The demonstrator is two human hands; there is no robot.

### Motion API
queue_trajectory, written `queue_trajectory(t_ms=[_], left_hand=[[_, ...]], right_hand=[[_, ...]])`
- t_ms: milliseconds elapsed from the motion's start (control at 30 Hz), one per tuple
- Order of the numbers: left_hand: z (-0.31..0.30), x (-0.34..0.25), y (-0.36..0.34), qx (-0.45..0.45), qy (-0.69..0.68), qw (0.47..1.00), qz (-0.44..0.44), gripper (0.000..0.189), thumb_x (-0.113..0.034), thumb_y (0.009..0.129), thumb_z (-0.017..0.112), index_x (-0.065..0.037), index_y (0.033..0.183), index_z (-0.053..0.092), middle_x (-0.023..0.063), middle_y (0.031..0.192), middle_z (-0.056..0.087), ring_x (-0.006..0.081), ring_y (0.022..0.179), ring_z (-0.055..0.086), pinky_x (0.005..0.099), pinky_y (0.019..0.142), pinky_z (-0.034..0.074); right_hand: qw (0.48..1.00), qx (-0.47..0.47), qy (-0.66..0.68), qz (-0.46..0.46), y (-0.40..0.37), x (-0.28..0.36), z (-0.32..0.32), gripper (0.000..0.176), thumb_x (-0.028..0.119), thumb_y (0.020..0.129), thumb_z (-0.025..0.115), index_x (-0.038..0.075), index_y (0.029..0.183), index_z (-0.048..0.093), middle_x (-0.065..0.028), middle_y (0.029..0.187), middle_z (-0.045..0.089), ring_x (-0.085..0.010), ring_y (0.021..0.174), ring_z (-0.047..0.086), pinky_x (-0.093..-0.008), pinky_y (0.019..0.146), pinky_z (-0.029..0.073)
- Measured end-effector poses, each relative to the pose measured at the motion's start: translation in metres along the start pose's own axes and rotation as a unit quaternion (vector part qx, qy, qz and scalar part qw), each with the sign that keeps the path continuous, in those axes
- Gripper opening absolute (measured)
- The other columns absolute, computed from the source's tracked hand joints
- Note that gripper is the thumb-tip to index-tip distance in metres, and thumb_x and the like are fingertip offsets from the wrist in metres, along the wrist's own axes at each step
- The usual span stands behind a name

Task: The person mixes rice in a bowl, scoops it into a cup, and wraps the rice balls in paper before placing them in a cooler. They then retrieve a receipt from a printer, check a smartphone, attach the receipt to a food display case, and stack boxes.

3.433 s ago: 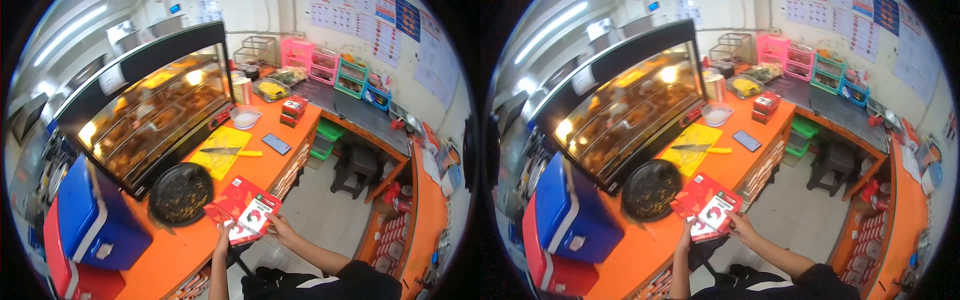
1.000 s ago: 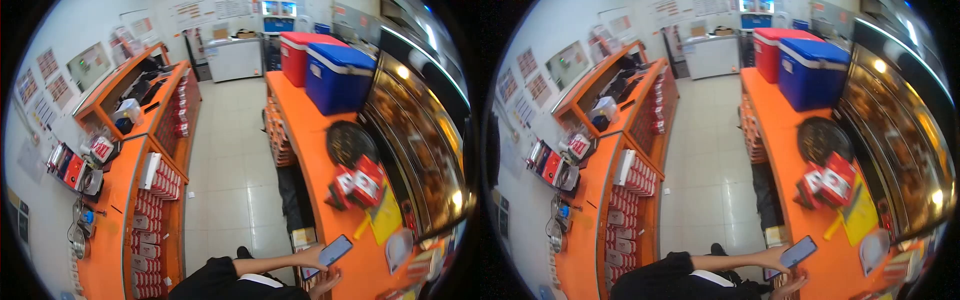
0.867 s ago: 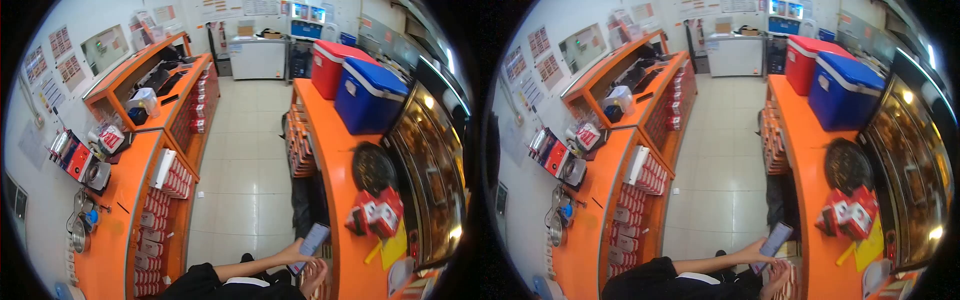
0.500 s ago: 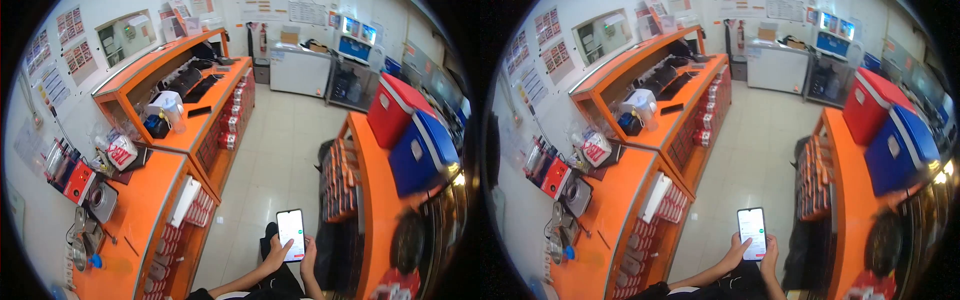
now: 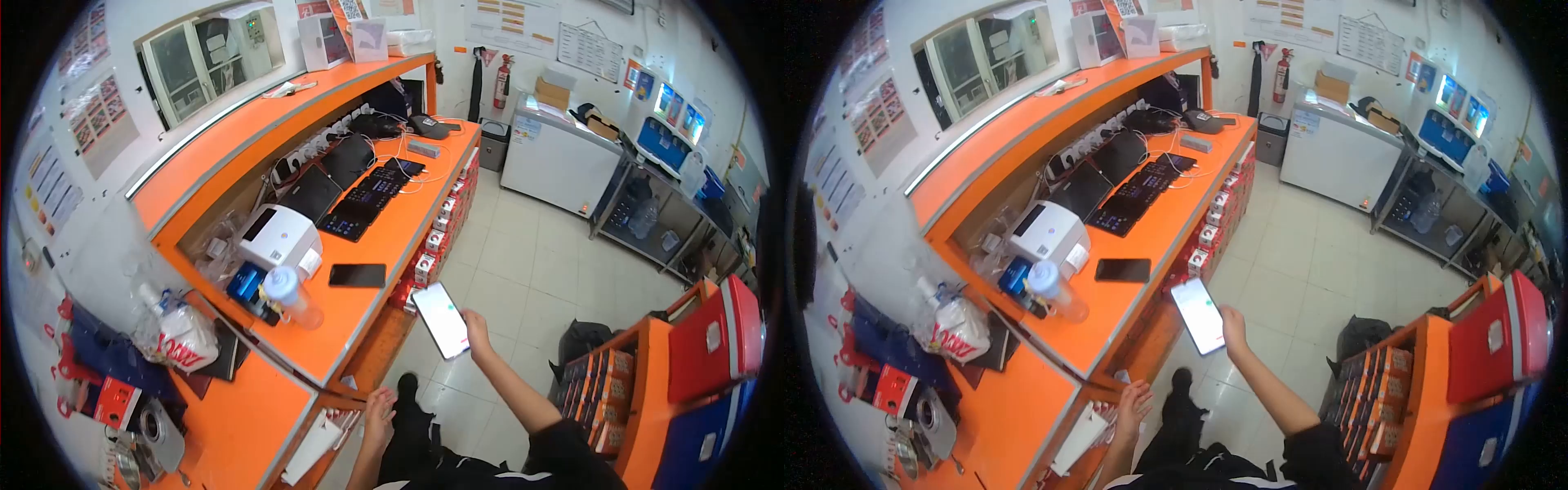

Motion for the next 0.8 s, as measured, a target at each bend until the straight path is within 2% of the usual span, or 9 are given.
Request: queue_trajectory(t_ms=[167,233,267,367,433,567,633,700,800], left_hand=[[-0.003,-0.013,0.166,-0.109,-0.056,0.992,-0.035,0.043,-0.037,0.084,0.044,-0.013,0.118,0.038,0.0048,0.116,0.045,0.0179,0.105,0.044,0.0346,0.081,0.034],[-0.008,-0.021,0.229,-0.201,0.005,0.976,0.080,0.045,-0.033,0.084,0.047,-0.010,0.121,0.034,0.0041,0.118,0.038,0.0170,0.108,0.037,0.0330,0.083,0.033],[-0.003,-0.044,0.247,-0.213,-0.004,0.970,0.119,0.056,-0.014,0.083,0.048,-0.002,0.128,0.017,0.0157,0.120,0.029,0.0202,0.110,0.032,0.0327,0.091,0.029],[0.013,-0.082,0.286,-0.298,-0.036,0.944,0.137,0.064,-0.014,0.082,0.049,-0.003,0.130,0.008,0.0176,0.123,0.024,0.0230,0.112,0.029,0.0346,0.095,0.025],[0.021,-0.095,0.300,-0.313,0.000,0.940,0.134,0.070,-0.015,0.082,0.050,-0.004,0.131,0.002,0.0191,0.125,0.020,0.0245,0.114,0.028,0.0359,0.098,0.020],[0.034,-0.124,0.306,-0.349,-0.006,0.910,0.224,0.071,-0.023,0.085,0.049,-0.002,0.132,-0.001,0.0221,0.130,0.015,0.0274,0.120,0.022,0.0386,0.101,0.015],[0.029,-0.132,0.308,-0.413,0.010,0.889,0.199,0.070,-0.028,0.087,0.045,-0.003,0.132,-0.002,0.0230,0.134,0.009,0.0281,0.126,0.015,0.0391,0.102,0.013],[0.016,-0.129,0.315,-0.419,0.027,0.887,0.194,0.069,-0.031,0.088,0.042,-0.003,0.133,-0.002,0.0227,0.136,0.007,0.0281,0.127,0.012,0.0396,0.102,0.012],[0.004,-0.132,0.314,-0.419,0.038,0.887,0.189,0.068,-0.035,0.089,0.039,-0.002,0.133,0.000,0.0219,0.137,0.003,0.0286,0.129,0.008,0.0404,0.103,0.010]], right_hand=[[0.986,0.000,-0.151,-0.075,0.181,0.012,0.084,0.031,0.026,0.082,0.045,-0.001,0.081,0.060,-0.0077,0.061,0.054,-0.0133,0.056,0.050,-0.0302,0.050,0.041],[0.971,0.017,-0.215,-0.107,0.230,0.012,0.114,0.031,0.026,0.082,0.046,-0.001,0.084,0.061,-0.0098,0.061,0.056,-0.0142,0.054,0.052,-0.0309,0.048,0.042],[0.962,0.060,-0.247,-0.099,0.247,0.015,0.130,0.030,0.026,0.082,0.047,0.000,0.085,0.061,-0.0111,0.062,0.058,-0.0152,0.053,0.053,-0.0308,0.049,0.042],[0.919,0.206,-0.311,-0.128,0.287,0.006,0.170,0.027,0.026,0.081,0.049,0.004,0.090,0.062,-0.0110,0.064,0.061,-0.0163,0.048,0.054,-0.0288,0.048,0.043],[0.910,0.289,-0.297,-0.009,0.286,-0.014,0.194,0.026,0.029,0.080,0.050,0.008,0.091,0.062,-0.0150,0.078,0.062,-0.0257,0.072,0.062,-0.0333,0.064,0.047],[0.927,0.319,-0.195,0.029,0.239,-0.018,0.241,0.024,0.022,0.082,0.051,0.002,0.093,0.058,-0.0158,0.080,0.062,-0.0237,0.074,0.062,-0.0314,0.066,0.047],[0.958,0.260,-0.119,-0.019,0.223,-0.015,0.261,0.026,0.022,0.085,0.050,0.000,0.097,0.055,-0.0045,0.063,0.056,-0.0085,0.053,0.053,-0.0237,0.047,0.042],[0.962,0.249,-0.106,0.027,0.221,-0.019,0.283,0.027,0.021,0.085,0.050,-0.001,0.099,0.054,-0.0094,0.069,0.058,-0.0147,0.059,0.057,-0.0269,0.052,0.044],[0.960,0.228,-0.127,-0.104,0.233,-0.020,0.310,0.031,0.020,0.085,0.048,-0.002,0.106,0.050,-0.0211,0.089,0.057,-0.0316,0.072,0.057,-0.0371,0.066,0.045]])
Point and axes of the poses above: each hand's wrist, its own y-axis towards the middle knuckle, its own z-axis out of the palm, x = y × z, the point moved 3 cm from there along y, towards the middle knuckle
